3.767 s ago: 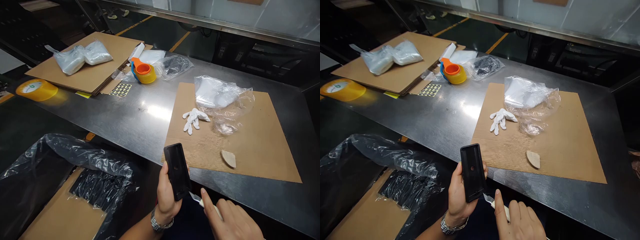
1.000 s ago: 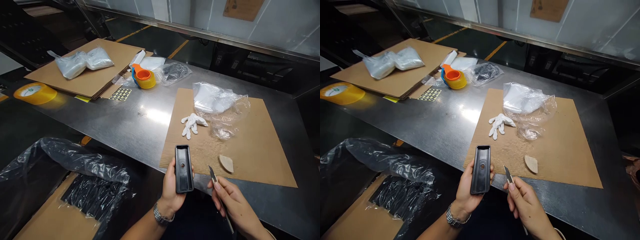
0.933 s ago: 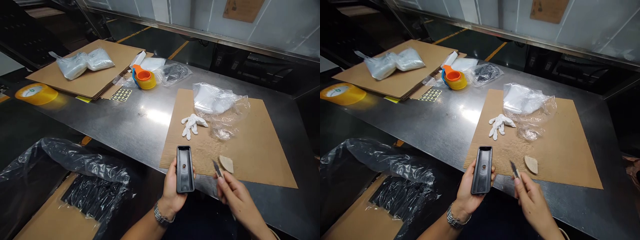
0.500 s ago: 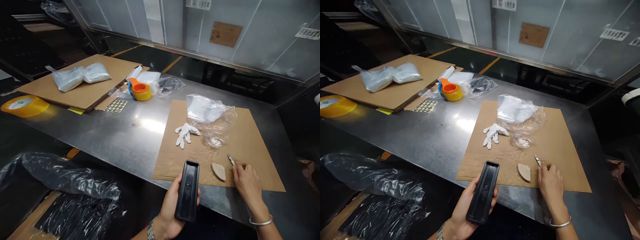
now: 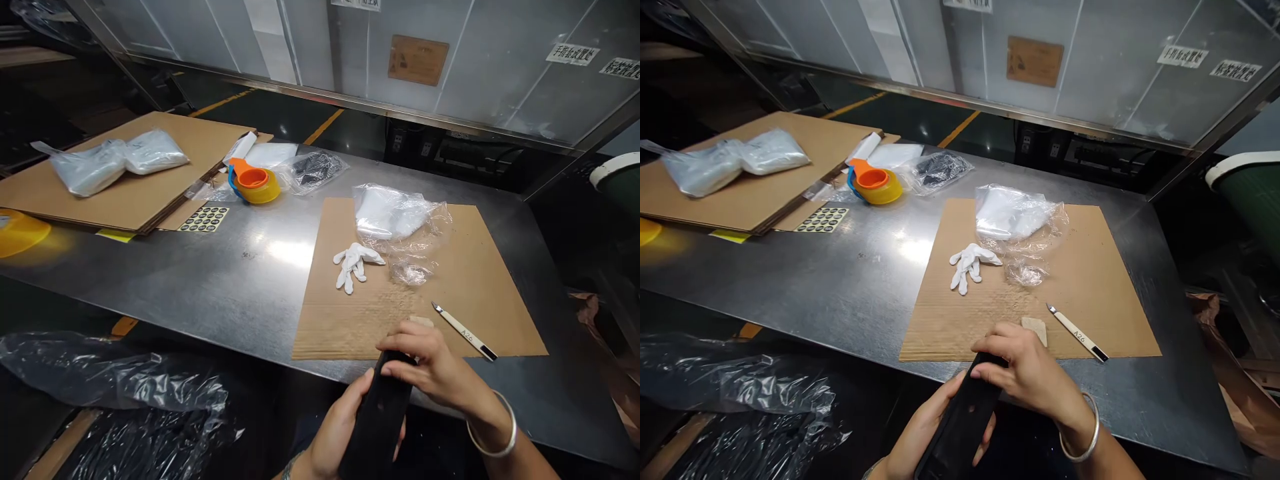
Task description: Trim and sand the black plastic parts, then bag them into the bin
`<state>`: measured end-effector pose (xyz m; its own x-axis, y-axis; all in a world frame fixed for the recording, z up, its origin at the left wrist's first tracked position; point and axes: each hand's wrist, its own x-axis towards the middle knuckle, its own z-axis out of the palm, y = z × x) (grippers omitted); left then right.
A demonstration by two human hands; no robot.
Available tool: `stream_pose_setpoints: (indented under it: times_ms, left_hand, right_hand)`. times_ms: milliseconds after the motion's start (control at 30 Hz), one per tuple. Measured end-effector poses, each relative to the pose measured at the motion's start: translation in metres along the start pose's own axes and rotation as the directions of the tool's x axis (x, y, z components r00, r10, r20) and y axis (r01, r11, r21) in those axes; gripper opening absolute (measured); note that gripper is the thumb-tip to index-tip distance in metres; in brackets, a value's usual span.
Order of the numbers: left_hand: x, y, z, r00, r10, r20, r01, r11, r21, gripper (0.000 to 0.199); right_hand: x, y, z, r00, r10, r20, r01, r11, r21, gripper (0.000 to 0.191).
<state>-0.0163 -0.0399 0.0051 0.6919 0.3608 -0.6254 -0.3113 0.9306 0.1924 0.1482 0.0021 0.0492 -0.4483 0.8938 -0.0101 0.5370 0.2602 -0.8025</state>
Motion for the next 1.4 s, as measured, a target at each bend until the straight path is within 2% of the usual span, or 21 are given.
stream_pose_setpoints:
  times_ms: [100,200,367,433,567,633,700,800,867,933,1000,1067,1133,1233,1267,1333,1400]
  left_hand:
    - [-0.002,0.001,0.0,0.999,-0.033,0.016,0.033,0.999,-0.013,0.057]
    - [-0.001,0.001,0.001,1.0,-0.019,-0.015,0.019,0.999,-0.029,0.055]
    - [0.0,-0.002,0.001,0.994,-0.009,-0.105,0.007,1.0,-0.012,0.053]
    - [-0.001,-0.002,0.0,0.993,-0.023,-0.113,0.024,1.0,0.003,0.052]
    - [-0.002,-0.001,-0.001,0.997,-0.067,-0.05,0.068,0.997,0.023,0.052]
    - [-0.002,-0.002,-0.003,0.994,-0.091,-0.053,0.093,0.995,0.036,0.054]
    - [-0.002,-0.003,-0.005,0.993,-0.087,-0.074,0.091,0.995,0.052,0.053]
    - [-0.002,-0.003,-0.008,0.988,0.029,-0.148,-0.017,0.996,0.086,0.045]
    - [-0.004,-0.001,-0.007,0.962,0.176,-0.209,-0.149,0.979,0.138,0.036]
    - [-0.006,0.002,-0.004,0.914,0.325,-0.242,-0.277,0.937,0.213,0.025]
    - [-0.007,0.004,-0.001,0.868,0.444,-0.223,-0.375,0.879,0.293,0.019]
    - [-0.006,0.004,0.001,0.844,0.509,-0.173,-0.431,0.833,0.347,0.018]
    - [-0.004,0.003,0.001,0.86,0.494,-0.127,-0.427,0.834,0.35,0.022]
    - [0.0,-0.002,-0.005,0.923,0.374,-0.094,-0.337,0.901,0.273,0.036]
    - [0.002,-0.004,-0.007,0.942,0.327,-0.081,-0.299,0.923,0.243,0.042]
    - [0.004,-0.007,-0.009,0.965,0.259,-0.045,-0.246,0.949,0.196,0.053]
    - [0.006,-0.009,-0.008,0.973,0.231,-0.013,-0.225,0.959,0.172,0.059]
  right_hand:
    - [0.001,0.004,-0.004,1.0,-0.013,0.027,0.012,1.0,0.021,0.019]
    - [0.0,0.003,-0.004,0.998,-0.012,0.058,0.012,1.0,0.002,0.023]
    - [-0.001,-0.006,0.002,0.985,-0.012,0.173,0.042,0.985,-0.17,0.045]
    - [0.0,-0.005,0.005,0.98,-0.037,0.197,0.073,0.981,-0.179,0.042]
    - [0.005,0.009,0.003,0.964,-0.095,0.247,0.08,0.995,0.067,0.037]
    - [0.005,0.02,0.0,0.967,-0.05,0.249,0.001,0.981,0.193,0.033]
    - [0.003,0.031,-0.002,0.966,0.063,0.249,-0.145,0.934,0.326,0.033]
    - [-0.007,0.039,0.0,0.952,0.214,0.22,-0.297,0.823,0.485,0.038]
    - [-0.015,0.035,0.005,0.952,0.263,0.158,-0.306,0.849,0.43,0.045]
    - [-0.022,0.027,0.014,0.948,0.304,0.096,-0.319,0.899,0.3,0.051]
    - [-0.025,0.02,0.025,0.931,0.363,0.034,-0.36,0.902,0.239,0.041]
    - [-0.026,0.017,0.034,0.908,0.419,-0.012,-0.399,0.874,0.277,0.031]
    - [-0.026,0.02,0.039,0.892,0.453,-0.018,-0.419,0.838,0.349,0.033]
    - [-0.027,0.028,0.042,0.896,0.443,0.026,-0.401,0.784,0.473,0.042]
    - [-0.027,0.03,0.043,0.902,0.431,0.009,-0.376,0.777,0.504,0.043]
    - [-0.026,0.033,0.046,0.899,0.43,-0.083,-0.317,0.77,0.554,0.044]
    - [-0.026,0.034,0.051,0.863,0.468,-0.19,-0.278,0.754,0.594,0.045]
